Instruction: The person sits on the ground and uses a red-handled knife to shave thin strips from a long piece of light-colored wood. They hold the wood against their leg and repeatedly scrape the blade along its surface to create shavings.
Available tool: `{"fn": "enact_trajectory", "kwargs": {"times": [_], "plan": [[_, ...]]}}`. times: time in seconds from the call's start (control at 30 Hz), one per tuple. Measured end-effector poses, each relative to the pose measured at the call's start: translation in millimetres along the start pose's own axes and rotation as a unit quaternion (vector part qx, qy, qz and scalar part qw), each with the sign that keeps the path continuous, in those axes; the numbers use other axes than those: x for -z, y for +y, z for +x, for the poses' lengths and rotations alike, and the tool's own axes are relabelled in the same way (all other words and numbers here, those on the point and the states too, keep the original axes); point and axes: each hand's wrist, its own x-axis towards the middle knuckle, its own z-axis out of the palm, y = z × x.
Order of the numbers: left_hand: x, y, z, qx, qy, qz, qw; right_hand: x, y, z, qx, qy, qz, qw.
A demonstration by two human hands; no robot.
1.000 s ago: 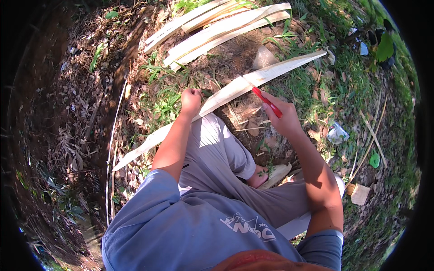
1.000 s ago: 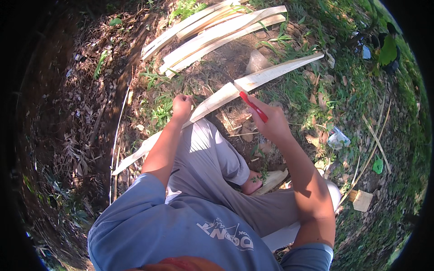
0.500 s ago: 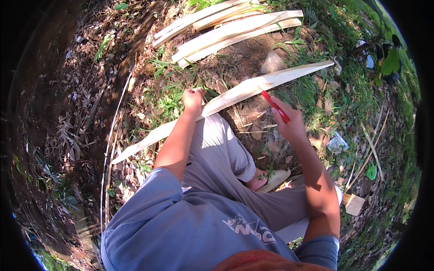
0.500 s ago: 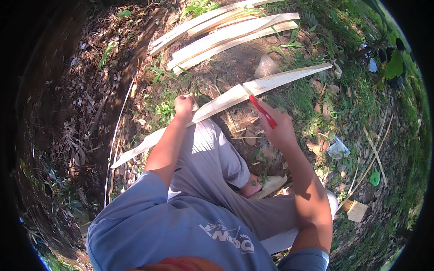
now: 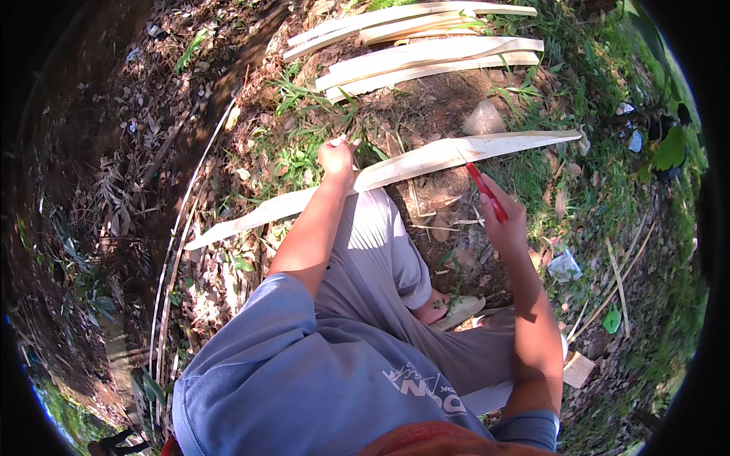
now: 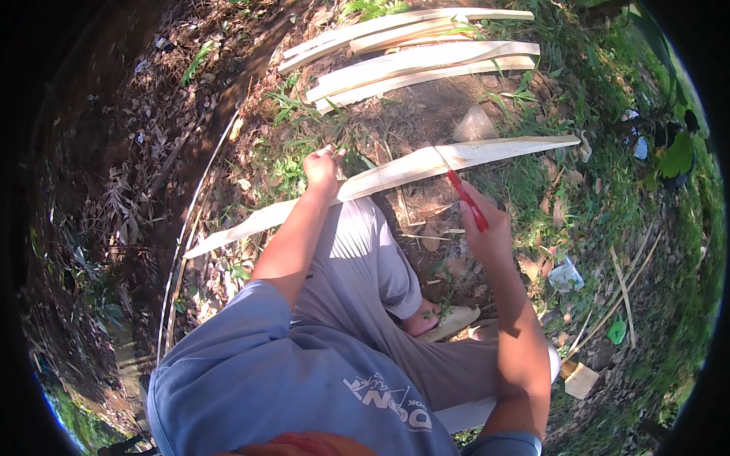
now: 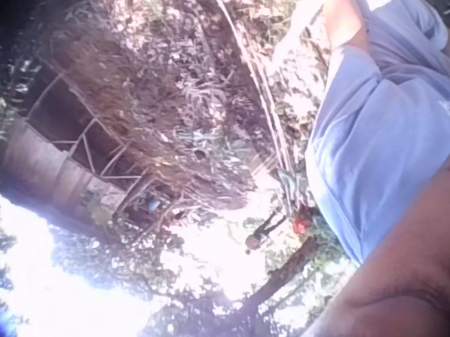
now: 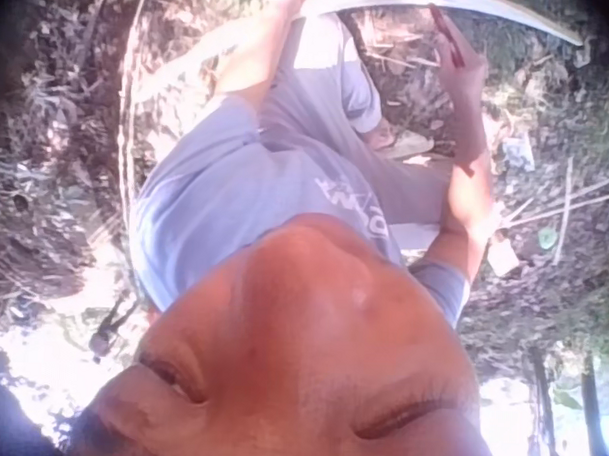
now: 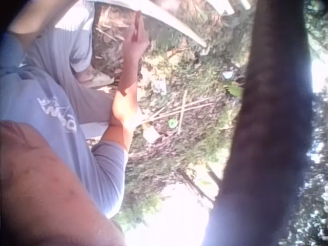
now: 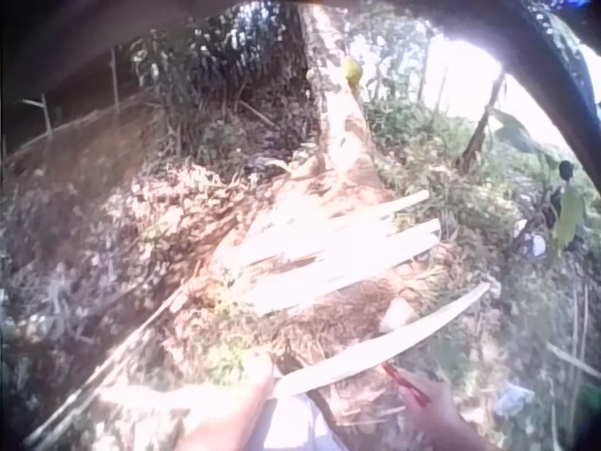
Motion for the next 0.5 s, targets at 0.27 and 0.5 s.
{"fn": "enact_trajectory", "kwargs": {"times": [0.27,0.5], "plan": [[-0.4,12.6,-4.0,0.048,0.100,-0.108,0.988,0.9,-2.5,0.3,-0.028,-0.021,-0.019,0.999],[48.2,22.4,24.7,-0.009,0.085,-0.099,0.991,-1.1,-8.5,3.3,-0.054,-0.047,-0.012,0.997]]}}
